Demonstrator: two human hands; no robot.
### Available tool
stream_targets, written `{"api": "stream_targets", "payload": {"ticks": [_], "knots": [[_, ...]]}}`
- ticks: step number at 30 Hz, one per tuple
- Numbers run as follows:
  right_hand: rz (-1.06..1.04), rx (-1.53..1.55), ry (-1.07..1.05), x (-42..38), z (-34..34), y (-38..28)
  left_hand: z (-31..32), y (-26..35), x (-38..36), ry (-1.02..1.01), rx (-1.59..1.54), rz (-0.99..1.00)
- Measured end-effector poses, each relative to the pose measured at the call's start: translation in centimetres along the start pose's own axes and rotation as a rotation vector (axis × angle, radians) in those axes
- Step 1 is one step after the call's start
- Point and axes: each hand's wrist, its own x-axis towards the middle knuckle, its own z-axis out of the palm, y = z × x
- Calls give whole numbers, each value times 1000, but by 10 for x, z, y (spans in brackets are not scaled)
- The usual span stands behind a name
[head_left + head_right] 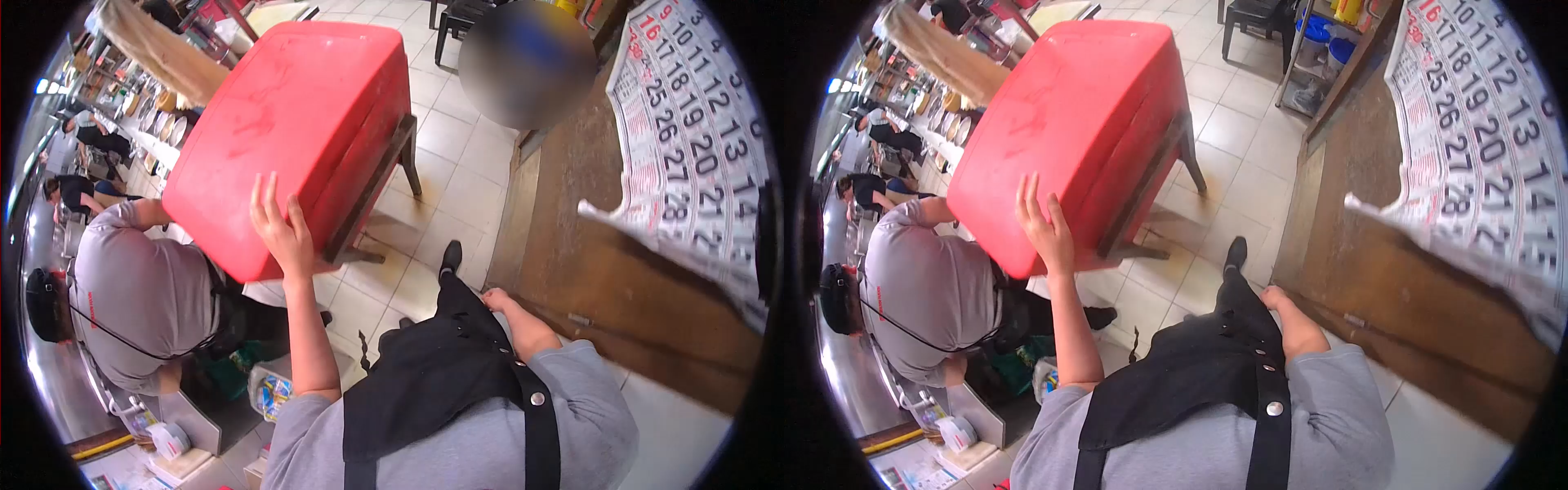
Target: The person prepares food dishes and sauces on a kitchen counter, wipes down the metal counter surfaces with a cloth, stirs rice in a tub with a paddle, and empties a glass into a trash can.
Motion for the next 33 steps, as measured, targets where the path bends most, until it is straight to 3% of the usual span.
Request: {"api": "stream_targets", "payload": {"ticks": [3, 5, 7, 10, 11, 12, 17, 19, 20, 21, 23, 25, 26, 28, 29, 30, 31, 33], "knots": [[25, -149, -92, 48, -56, -18, 53, -20, 42, 51, 144, -59], [21, -117, -46, 69, -97, -44, 77, -37, 43, 57, 282, -168], [-23, 358, -193, 111, -144, -76, 90, -37, 40, -14, 447, -198], [-110, 360, -46, 162, -224, -149, 99, -34, 47, -37, 637, -184], [-126, 458, -81, 170, -251, -177, 103, -30, 54, -24, 658, -220], [-149, 550, -112, 177, -280, -209, 106, -34, 56, -9, 645, -281], [-401, 404, -63, 209, -385, -343, 111, -43, 68, 9, 599, -486], [-412, 341, -82, 236, -414, -368, 112, -57, 71, 73, 510, -586], [-420, 297, -94, 250, -425, -380, 115, -77, 69, 205, 408, -640], [-414, 263, -100, 263, -436, -384, 124, -76, 93, 398, 291, -643], [-361, 132, -108, 293, -456, -369, 155, -66, 159, 457, 283, -502], [-319, -104, -100, 325, -482, -338, 218, -39, 248, 487, 68, -512], [-330, -234, -87, 335, -496, -325, 251, -29, 283, 376, 11, -502], [-243, -21, -44, 380, -512, -277, 319, 1, 344, 108, -179, -456], [-21, 161, -90, 349, -542, -296, 354, 22, 367, -58, -313, -427], [50, 231, -169, 347, -561, -301, 381, 43, 390, -326, -369, -294], [54, 237, -170, 349, -574, -311, 405, 54, 398, -611, -421, -263], [-20, 316, -191, 310, -628, -363, 452, 66, 408, -989, -487, -69]]}}
